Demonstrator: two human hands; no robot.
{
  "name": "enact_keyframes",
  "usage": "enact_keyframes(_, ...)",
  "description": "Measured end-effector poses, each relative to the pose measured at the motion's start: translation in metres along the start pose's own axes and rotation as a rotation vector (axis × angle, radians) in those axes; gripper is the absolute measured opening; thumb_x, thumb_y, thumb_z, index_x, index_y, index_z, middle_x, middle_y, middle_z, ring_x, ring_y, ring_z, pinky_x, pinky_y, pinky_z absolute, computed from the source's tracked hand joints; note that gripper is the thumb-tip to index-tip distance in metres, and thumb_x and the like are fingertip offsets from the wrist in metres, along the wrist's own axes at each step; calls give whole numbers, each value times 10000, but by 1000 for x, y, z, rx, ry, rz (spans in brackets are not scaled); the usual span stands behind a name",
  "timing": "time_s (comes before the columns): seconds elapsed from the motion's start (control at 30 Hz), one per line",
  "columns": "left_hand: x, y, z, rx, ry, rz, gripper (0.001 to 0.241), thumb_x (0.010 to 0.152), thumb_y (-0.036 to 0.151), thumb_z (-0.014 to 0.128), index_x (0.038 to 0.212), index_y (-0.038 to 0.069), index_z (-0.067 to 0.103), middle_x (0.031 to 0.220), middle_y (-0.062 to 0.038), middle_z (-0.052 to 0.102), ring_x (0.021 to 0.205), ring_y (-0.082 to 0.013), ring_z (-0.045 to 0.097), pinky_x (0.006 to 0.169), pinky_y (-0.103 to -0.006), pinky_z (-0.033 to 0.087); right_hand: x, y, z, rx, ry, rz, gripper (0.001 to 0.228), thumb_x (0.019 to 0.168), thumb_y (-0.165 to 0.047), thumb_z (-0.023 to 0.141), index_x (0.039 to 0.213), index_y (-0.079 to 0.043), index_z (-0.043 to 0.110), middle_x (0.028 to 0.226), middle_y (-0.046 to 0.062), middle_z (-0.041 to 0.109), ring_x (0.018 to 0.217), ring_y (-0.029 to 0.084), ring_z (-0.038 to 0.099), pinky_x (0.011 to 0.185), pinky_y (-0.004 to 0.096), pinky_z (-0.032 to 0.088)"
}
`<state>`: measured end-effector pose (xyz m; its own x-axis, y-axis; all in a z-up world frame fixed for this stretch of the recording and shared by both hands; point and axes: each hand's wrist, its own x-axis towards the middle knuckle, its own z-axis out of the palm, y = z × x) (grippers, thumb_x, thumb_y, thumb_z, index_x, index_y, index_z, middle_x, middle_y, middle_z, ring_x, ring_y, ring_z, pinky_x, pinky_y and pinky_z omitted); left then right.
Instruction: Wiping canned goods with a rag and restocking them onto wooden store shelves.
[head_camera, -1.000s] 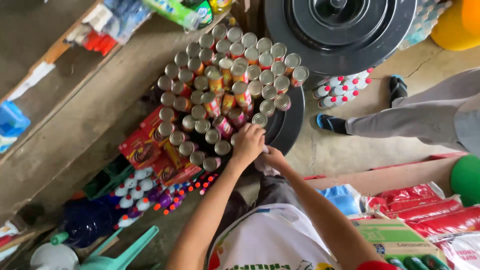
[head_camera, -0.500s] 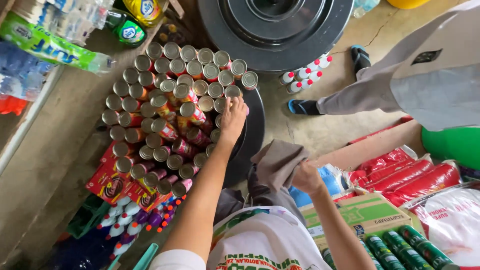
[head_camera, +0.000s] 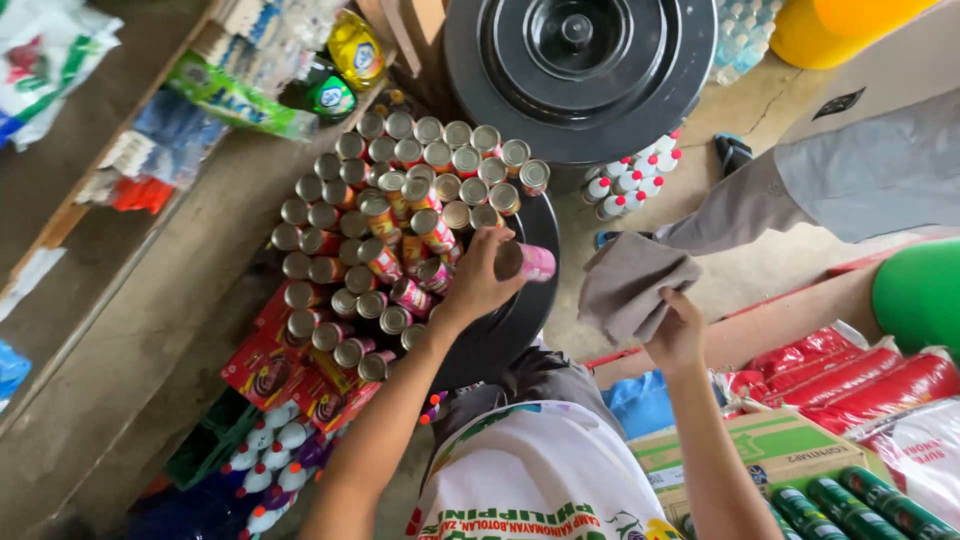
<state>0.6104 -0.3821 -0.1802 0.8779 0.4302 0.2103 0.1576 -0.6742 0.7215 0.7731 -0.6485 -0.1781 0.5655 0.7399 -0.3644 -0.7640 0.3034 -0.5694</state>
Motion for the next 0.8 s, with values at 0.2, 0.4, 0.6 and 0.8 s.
enact_keyframes(0.2,-61,50,-6,-734,137,-178,679,900,184,779,1443,75,388,1389,-116,592,1274,-208,608,1044,-358,488,-1,82,53,-728,-354,-328,641,966,-369,716,1440,-23,457,1499,178,527,1352,239,516,1133,398,405)
enact_keyframes(0.4,-102,60,-8,-1247,482,-231,590,1015,95,636,1514,63,323,1422,-111,544,1293,-193,541,1118,-341,431,-8,107,118,-1023,-196,-376,666,898,-240,741,1445,-38,419,1330,161,583,1223,197,563,1046,350,467)
enact_keyframes(0.6,-135,56,5,-1294,566,-370,481,1138,291,421,1520,-2,412,1432,-119,541,1296,-192,549,1119,-363,438,-69,105,172,-1222,-268,-410,704,879,-144,684,1529,-25,444,1506,276,501,1380,377,505,1138,408,438)
enact_keyframes(0.8,-141,68,3,-1676,336,-373,469,1038,263,382,1493,147,387,1486,-36,486,1357,-167,507,1143,-370,418,-67,96,181,-1657,-568,-822,977,602,-78,780,1512,-131,430,1610,243,355,1479,430,381,1180,445,371)
